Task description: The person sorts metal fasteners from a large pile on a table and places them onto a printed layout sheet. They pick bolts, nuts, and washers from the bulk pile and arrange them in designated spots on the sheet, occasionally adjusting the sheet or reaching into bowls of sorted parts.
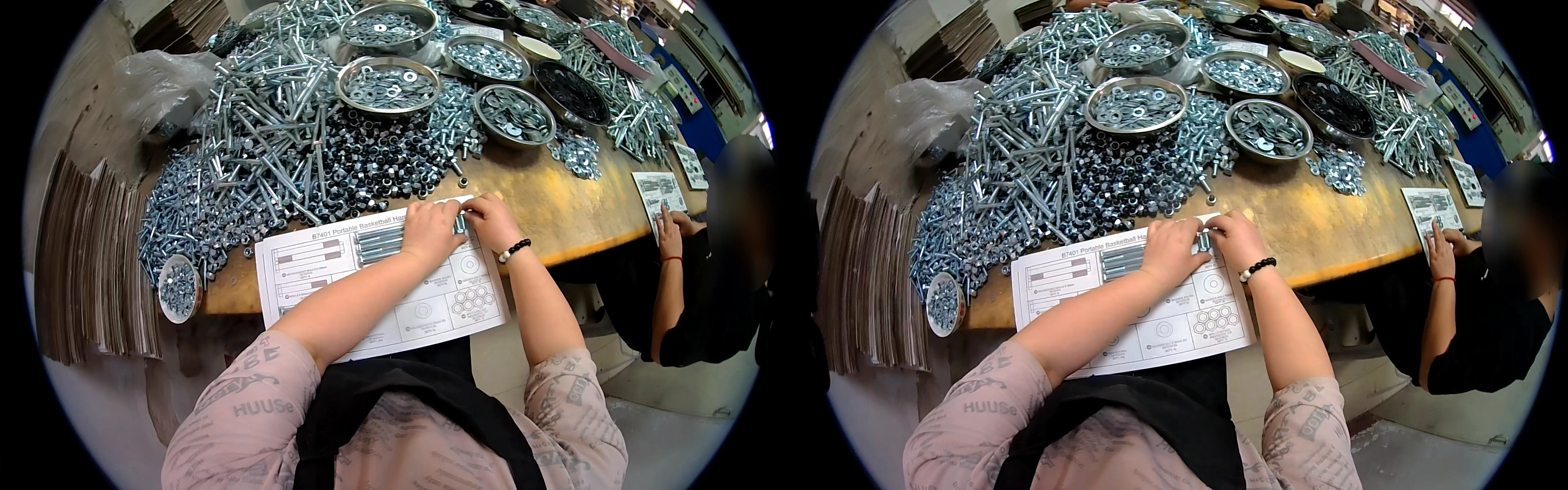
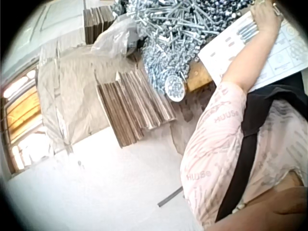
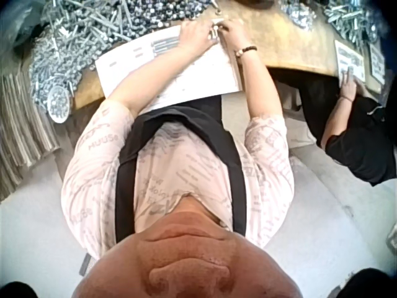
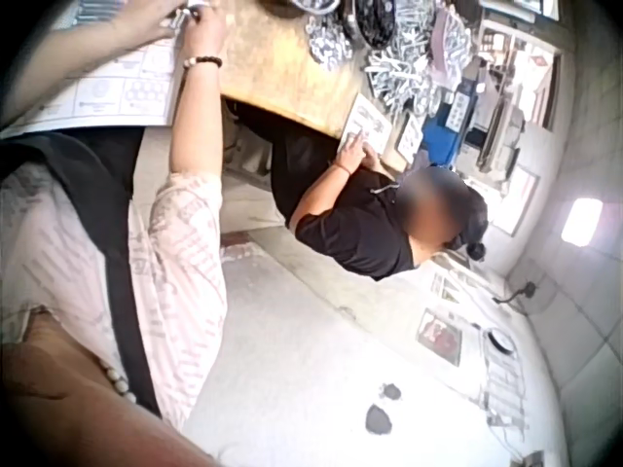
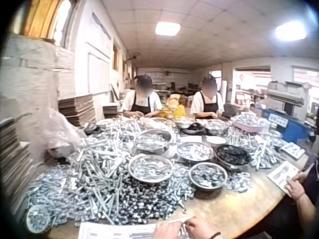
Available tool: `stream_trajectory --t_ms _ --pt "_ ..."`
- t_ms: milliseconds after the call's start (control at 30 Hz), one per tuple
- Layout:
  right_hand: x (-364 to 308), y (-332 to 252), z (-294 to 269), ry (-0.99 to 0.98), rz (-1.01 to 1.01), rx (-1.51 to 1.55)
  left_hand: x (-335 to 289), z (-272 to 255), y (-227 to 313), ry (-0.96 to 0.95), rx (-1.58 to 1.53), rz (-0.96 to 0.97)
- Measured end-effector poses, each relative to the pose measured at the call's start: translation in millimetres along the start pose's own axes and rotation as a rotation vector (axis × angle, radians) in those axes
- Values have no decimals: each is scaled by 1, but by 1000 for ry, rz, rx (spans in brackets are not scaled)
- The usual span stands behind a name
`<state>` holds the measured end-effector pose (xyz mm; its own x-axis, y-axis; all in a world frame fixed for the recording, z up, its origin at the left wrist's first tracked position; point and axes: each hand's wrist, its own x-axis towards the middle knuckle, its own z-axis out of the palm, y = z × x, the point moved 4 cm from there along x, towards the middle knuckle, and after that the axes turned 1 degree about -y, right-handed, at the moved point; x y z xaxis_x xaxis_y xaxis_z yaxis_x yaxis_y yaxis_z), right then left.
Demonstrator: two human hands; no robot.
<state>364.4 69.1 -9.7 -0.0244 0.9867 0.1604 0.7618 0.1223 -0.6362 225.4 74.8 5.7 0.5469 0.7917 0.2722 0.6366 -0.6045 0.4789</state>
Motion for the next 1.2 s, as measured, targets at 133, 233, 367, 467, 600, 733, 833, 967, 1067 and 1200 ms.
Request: stream_trajectory --t_ms 133,233,367,467,600,733,833,967,1067,1200 --pt "6 -3 -6 -25 45 103 -9 -12 -2 20 -49 -2" --pt "8 -8 -20 29 91 105 -12 -30 -19 -3 -137 6" --pt "25 -11 -23 60 28 -120 -17 -65 -79 88 -119 -60" --pt "43 -8 -15 41 43 -323 -13 -86 -98 -10 9 -48" --pt "66 -10 6 -111 130 -352 0 -72 -95 -77 45 68" --pt "71 -22 15 -196 79 -353 16 -47 -76 -123 130 76" --pt "73 -30 20 -238 82 -370 26 -32 -58 -166 224 186" --pt "75 -23 25 -236 66 -449 38 -15 -53 -203 204 64" --pt "77 -19 25 -227 -7 -430 44 -12 -47 -278 249 22" --pt "78 -7 23 -238 -91 -413 43 -15 -42 -299 276 60"
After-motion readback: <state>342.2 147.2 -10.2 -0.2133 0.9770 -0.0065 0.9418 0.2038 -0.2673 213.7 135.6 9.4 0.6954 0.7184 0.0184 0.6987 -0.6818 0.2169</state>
